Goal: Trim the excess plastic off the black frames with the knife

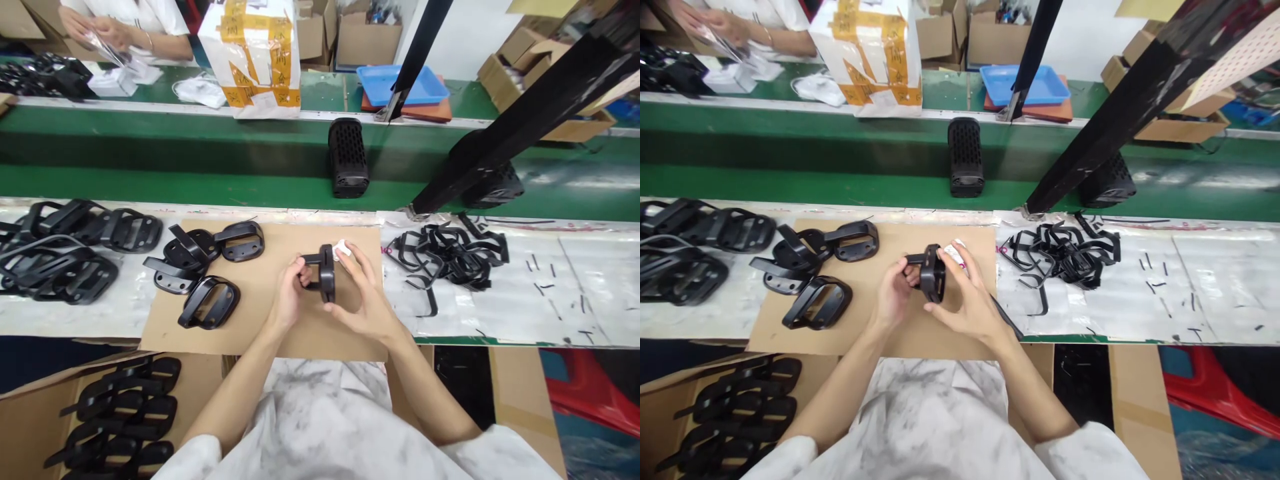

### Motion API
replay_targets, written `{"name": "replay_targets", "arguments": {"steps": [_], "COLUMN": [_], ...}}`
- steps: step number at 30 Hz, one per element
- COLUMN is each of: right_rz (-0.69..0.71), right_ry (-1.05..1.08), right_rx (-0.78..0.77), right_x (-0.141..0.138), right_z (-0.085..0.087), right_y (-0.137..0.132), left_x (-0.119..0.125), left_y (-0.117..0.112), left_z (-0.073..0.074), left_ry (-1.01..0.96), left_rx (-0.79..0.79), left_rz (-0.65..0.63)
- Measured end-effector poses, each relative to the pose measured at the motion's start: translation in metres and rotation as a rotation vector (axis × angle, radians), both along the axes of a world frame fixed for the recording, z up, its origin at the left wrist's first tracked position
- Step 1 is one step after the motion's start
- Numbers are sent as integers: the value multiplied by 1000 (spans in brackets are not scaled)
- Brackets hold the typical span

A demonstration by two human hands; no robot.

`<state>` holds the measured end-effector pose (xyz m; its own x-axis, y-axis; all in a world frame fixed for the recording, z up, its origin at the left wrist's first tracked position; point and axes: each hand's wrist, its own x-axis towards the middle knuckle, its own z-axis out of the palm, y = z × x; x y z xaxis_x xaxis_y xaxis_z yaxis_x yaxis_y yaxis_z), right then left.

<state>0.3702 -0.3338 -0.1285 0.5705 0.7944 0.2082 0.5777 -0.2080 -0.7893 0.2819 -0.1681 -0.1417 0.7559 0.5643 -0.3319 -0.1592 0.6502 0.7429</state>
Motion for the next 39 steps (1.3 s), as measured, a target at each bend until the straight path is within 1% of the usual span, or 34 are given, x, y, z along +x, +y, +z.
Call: {"name": "replay_targets", "arguments": {"steps": [2, 3, 5, 7, 9, 10, 13, 15, 17, 18, 20, 23, 25, 27, 28, 29, 32, 33, 36, 39], "right_rz": [-99, -167, -267, -289, -283, -274, -247, -241, -269, -292, -324, -254, -250, -336, -358, -348, -226, -228, -298, -212], "right_ry": [-27, -48, -81, -70, 1, 71, 404, 632, 773, 799, 777, 690, 682, 671, 653, 630, 602, 604, 559, 482], "right_rx": [-141, -221, -367, -442, -436, -417, -318, -229, -131, -86, -55, -178, -221, -172, -159, -169, -265, -265, -206, -285], "right_x": [4, 6, 9, 11, 13, 13, 14, 11, 5, 1, -8, -18, -19, -19, -18, -17, -16, -15, -15, -14], "right_z": [-9, -14, -24, -30, -30, -28, -21, -18, -17, -18, -21, -26, -28, -27, -26, -25, -22, -21, -21, -23], "right_y": [-16, -24, -38, -46, -49, -49, -49, -48, -44, -43, -40, -40, -43, -45, -46, -46, -45, -45, -43, -45], "left_x": [3, 5, 13, 22, 32, 36, 44, 45, 44, 44, 43, 44, 44, 45, 45, 45, 44, 44, 43, 45], "left_y": [14, 21, 32, 36, 34, 32, 28, 26, 23, 20, 12, 0, -5, -7, -6, -6, -4, -4, -6, -4], "left_z": [-7, -11, -17, -23, -29, -32, -40, -42, -41, -40, -36, -30, -27, -27, -27, -28, -30, -30, -30, -28], "left_ry": [-7, -3, 21, 47, 61, 66, 66, 61, 71, 81, 105, 144, 166, 167, 160, 152, 142, 144, 141, 120], "left_rx": [162, 250, 395, 464, 478, 488, 492, 486, 485, 481, 460, 449, 463, 476, 482, 489, 513, 516, 508, 475], "left_rz": [133, 171, 199, 184, 152, 133, 70, 42, 59, 85, 157, 228, 235, 228, 227, 224, 215, 216, 228, 220]}}
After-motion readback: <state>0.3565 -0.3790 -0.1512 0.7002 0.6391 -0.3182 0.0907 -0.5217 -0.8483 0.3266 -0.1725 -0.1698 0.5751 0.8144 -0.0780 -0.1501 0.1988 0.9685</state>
